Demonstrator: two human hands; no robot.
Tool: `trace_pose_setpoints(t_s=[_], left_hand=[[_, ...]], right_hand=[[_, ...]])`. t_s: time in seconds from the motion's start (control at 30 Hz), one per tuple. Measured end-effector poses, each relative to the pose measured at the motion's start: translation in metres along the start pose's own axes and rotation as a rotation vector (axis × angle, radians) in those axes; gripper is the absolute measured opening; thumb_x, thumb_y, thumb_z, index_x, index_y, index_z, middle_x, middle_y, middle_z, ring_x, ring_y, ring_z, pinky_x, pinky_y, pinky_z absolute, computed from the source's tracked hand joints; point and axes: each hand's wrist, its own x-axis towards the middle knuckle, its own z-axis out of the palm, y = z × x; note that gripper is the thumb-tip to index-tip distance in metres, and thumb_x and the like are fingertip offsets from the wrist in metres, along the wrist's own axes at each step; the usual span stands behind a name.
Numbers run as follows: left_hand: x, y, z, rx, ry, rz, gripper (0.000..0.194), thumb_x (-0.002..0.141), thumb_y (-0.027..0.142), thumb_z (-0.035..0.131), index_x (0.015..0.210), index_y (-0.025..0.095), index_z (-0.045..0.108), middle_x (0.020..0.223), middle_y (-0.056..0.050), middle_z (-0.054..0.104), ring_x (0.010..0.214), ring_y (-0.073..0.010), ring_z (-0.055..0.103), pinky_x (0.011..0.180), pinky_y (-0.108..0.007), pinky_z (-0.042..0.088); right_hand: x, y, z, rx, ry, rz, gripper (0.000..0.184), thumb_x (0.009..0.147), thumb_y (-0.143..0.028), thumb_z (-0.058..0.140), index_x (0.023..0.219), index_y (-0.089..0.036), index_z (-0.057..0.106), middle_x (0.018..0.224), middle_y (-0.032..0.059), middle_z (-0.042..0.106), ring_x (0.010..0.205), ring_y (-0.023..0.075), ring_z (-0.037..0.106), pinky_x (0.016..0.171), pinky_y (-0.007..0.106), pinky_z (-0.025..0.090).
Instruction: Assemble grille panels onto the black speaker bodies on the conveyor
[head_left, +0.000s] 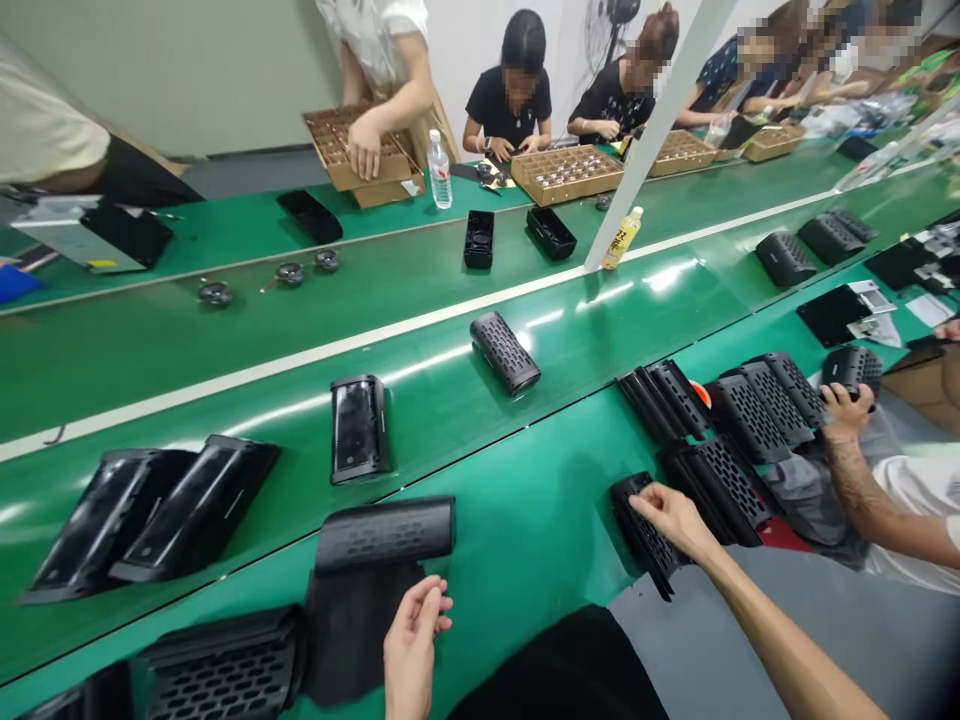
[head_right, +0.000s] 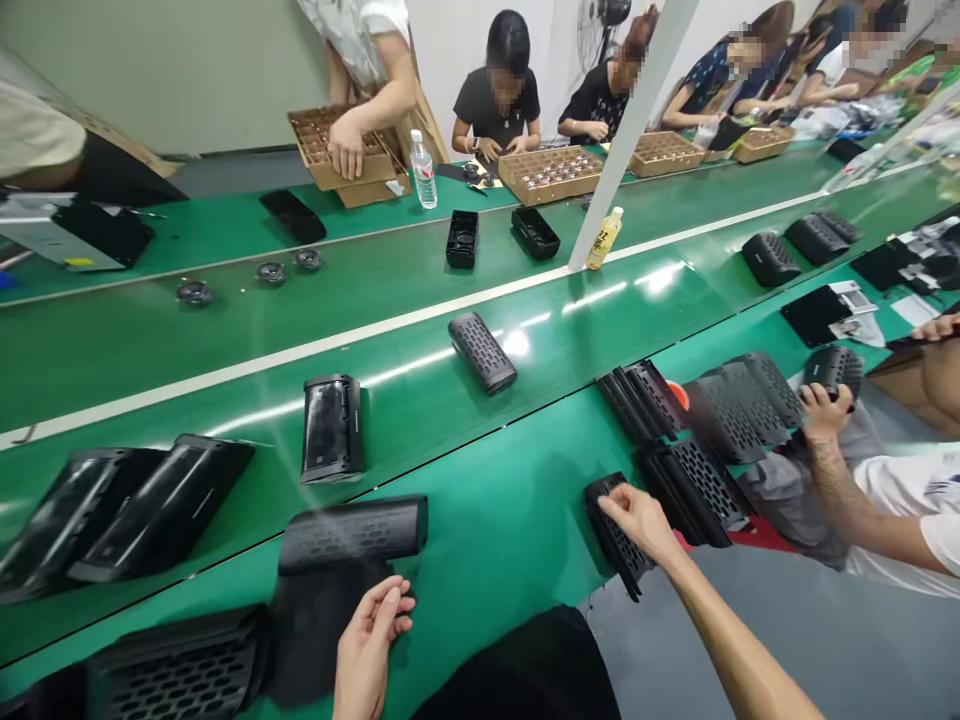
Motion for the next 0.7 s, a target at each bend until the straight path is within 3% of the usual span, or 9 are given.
trace_pose_setpoints(t_s=[0.1,0.23,0.33,0.4,0.47,0.57,0.63,0.7], left_hand=[[-0.003,-0.007,0.007,-0.015,-0.052,-0.001,0.071,0.062,0.069,0.090,0.107,0.016,0.078,0.109,-0.015,0.079,0.085,-0.0260,0.074,0.064,-0.033,0.061],[-0.003,-0.014,0.004,-0.011,-0.133,0.040,0.068,0.066,0.067,0.089,0.107,0.015,0.078,0.107,-0.015,0.079,0.084,-0.0249,0.074,0.063,-0.032,0.060],[-0.003,-0.025,-0.012,-0.020,-0.106,0.062,0.067,0.066,0.066,0.088,0.107,0.015,0.077,0.106,-0.014,0.079,0.084,-0.0249,0.074,0.064,-0.032,0.060],[-0.005,-0.036,-0.030,0.022,-0.033,0.100,0.070,0.067,0.070,0.085,0.109,0.014,0.075,0.104,-0.014,0.078,0.082,-0.0247,0.074,0.063,-0.032,0.059],[-0.009,-0.048,-0.050,0.145,0.064,0.183,0.073,0.073,0.077,0.075,0.111,0.014,0.071,0.096,-0.012,0.077,0.077,-0.0241,0.073,0.061,-0.032,0.057],[-0.010,-0.064,-0.082,0.330,0.277,0.283,0.069,0.085,0.081,0.057,0.107,0.016,0.069,0.083,-0.008,0.072,0.073,-0.0232,0.070,0.066,-0.033,0.055],[-0.008,-0.071,-0.100,0.412,0.407,0.306,0.055,0.091,0.072,0.056,0.103,0.020,0.069,0.084,-0.006,0.070,0.079,-0.0240,0.069,0.074,-0.035,0.054],[-0.005,-0.077,-0.112,0.509,0.466,0.337,0.038,0.094,0.059,0.061,0.103,0.023,0.069,0.089,-0.006,0.070,0.089,-0.0259,0.068,0.082,-0.036,0.051]], right_hand=[[-0.040,0.033,0.015,-0.098,0.003,0.034,0.027,0.072,-0.052,0.073,0.076,-0.025,0.076,0.070,0.0018,0.074,0.066,0.0238,0.067,0.064,0.032,0.044],[-0.046,0.052,0.025,-0.177,0.059,0.057,0.025,0.076,-0.050,0.068,0.079,-0.029,0.082,0.077,0.0043,0.082,0.076,0.0290,0.076,0.067,0.034,0.050],[-0.047,0.054,0.006,-0.206,0.132,0.050,0.036,0.080,-0.055,0.065,0.089,-0.027,0.086,0.091,0.0096,0.085,0.090,0.0349,0.079,0.075,0.039,0.054],[-0.054,0.049,-0.007,-0.213,0.164,0.022,0.046,0.082,-0.059,0.061,0.097,-0.024,0.086,0.101,0.0127,0.085,0.098,0.0380,0.078,0.083,0.043,0.055],[-0.062,0.039,-0.005,-0.212,0.173,-0.086,0.051,0.084,-0.064,0.060,0.102,-0.023,0.085,0.106,0.0125,0.084,0.095,0.0363,0.077,0.083,0.043,0.056],[-0.066,0.014,0.039,-0.228,0.067,-0.370,0.049,0.088,-0.067,0.061,0.104,-0.027,0.084,0.093,0.0079,0.081,0.075,0.0281,0.074,0.069,0.038,0.055],[-0.070,-0.004,0.090,-0.270,-0.063,-0.538,0.045,0.093,-0.064,0.057,0.102,-0.028,0.084,0.087,0.0070,0.077,0.072,0.0262,0.072,0.065,0.037,0.053],[-0.079,-0.019,0.143,-0.336,-0.175,-0.667,0.043,0.096,-0.058,0.053,0.097,-0.028,0.084,0.086,0.0082,0.076,0.079,0.0281,0.074,0.068,0.038,0.054]])
